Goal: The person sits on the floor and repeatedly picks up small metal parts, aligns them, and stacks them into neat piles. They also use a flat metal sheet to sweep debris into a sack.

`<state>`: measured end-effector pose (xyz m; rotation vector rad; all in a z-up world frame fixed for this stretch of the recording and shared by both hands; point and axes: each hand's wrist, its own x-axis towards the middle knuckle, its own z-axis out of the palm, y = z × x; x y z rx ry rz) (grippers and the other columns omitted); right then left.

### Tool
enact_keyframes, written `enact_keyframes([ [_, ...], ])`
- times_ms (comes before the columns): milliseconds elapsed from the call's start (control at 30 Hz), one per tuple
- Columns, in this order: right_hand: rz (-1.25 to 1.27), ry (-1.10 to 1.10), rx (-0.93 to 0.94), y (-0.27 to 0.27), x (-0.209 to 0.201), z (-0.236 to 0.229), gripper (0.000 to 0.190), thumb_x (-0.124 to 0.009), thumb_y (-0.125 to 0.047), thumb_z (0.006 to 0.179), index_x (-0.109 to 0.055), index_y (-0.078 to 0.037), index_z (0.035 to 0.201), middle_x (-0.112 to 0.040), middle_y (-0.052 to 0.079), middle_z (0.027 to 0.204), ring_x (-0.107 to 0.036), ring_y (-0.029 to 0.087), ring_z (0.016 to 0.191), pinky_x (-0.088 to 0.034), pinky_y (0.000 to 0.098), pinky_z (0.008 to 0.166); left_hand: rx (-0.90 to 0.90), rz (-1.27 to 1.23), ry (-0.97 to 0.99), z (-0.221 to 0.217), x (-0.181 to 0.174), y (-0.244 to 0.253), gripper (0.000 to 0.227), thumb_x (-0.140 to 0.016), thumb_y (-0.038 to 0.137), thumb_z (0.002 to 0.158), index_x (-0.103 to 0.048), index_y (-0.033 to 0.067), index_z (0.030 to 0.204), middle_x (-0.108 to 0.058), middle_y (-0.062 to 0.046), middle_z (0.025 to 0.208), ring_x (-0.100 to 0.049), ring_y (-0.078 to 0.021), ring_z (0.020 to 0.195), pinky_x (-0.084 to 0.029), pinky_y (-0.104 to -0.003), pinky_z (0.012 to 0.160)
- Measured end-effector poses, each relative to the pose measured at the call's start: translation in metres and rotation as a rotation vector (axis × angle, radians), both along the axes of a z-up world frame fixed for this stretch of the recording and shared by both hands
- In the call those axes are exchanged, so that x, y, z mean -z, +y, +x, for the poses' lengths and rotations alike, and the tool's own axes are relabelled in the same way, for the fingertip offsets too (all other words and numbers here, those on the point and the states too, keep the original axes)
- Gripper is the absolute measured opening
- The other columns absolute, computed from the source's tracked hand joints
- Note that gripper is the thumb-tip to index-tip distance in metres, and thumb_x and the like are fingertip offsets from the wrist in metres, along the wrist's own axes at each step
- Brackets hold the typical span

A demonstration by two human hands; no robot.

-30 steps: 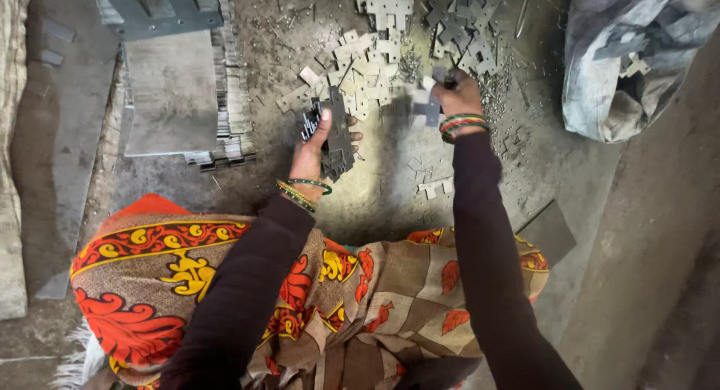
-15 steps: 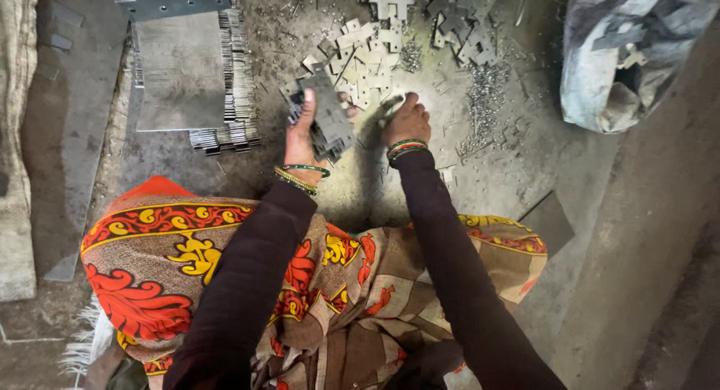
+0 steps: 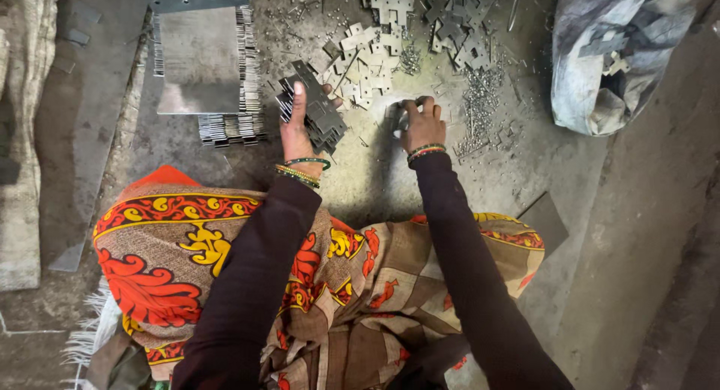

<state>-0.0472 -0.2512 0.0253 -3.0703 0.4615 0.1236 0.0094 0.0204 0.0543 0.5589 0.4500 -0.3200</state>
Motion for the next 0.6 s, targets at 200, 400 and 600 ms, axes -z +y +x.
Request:
enact_keyframes([
  [200,-0.013,0.379,-0.178,-0.019,-0.005,0.011,0.045,-0.084,-0.014,0.068,-0.07,-0.014,0.111,-0.055,0.016,0.121,-0.058,0.036,0.116,-0.052,0.0518,0.089,0.014,-0.024,0.001,0.002,0.007,-0.005,0.055,-0.073,0.047,0.091,-0.065,0.0019,0.122,-0.075,-0.015,0.108,-0.077,-0.0281,0.088,-0.065,-0.039,0.068],
  [400,0.099,0.253,-0.061,-0.047,-0.003,-0.01,0.036,-0.071,-0.008,0.084,-0.069,-0.013,0.12,-0.063,0.016,0.124,-0.066,0.038,0.107,-0.055,0.0479,0.093,0.022,-0.024,0.03,-0.001,0.009,-0.003,0.053,-0.074,0.045,0.09,-0.064,0.0023,0.12,-0.076,-0.015,0.105,-0.077,-0.0281,0.085,-0.063,-0.039,0.065],
  [600,-0.091,0.123,-0.21,-0.055,0.0,-0.035,0.058,-0.069,-0.003,0.076,-0.056,-0.012,0.132,-0.062,0.016,0.12,-0.063,0.038,0.111,-0.054,0.0511,0.084,0.043,-0.047,0.017,0.0,0.007,-0.008,0.054,-0.074,0.045,0.091,-0.064,0.002,0.122,-0.075,-0.014,0.106,-0.077,-0.0275,0.086,-0.063,-0.037,0.067],
])
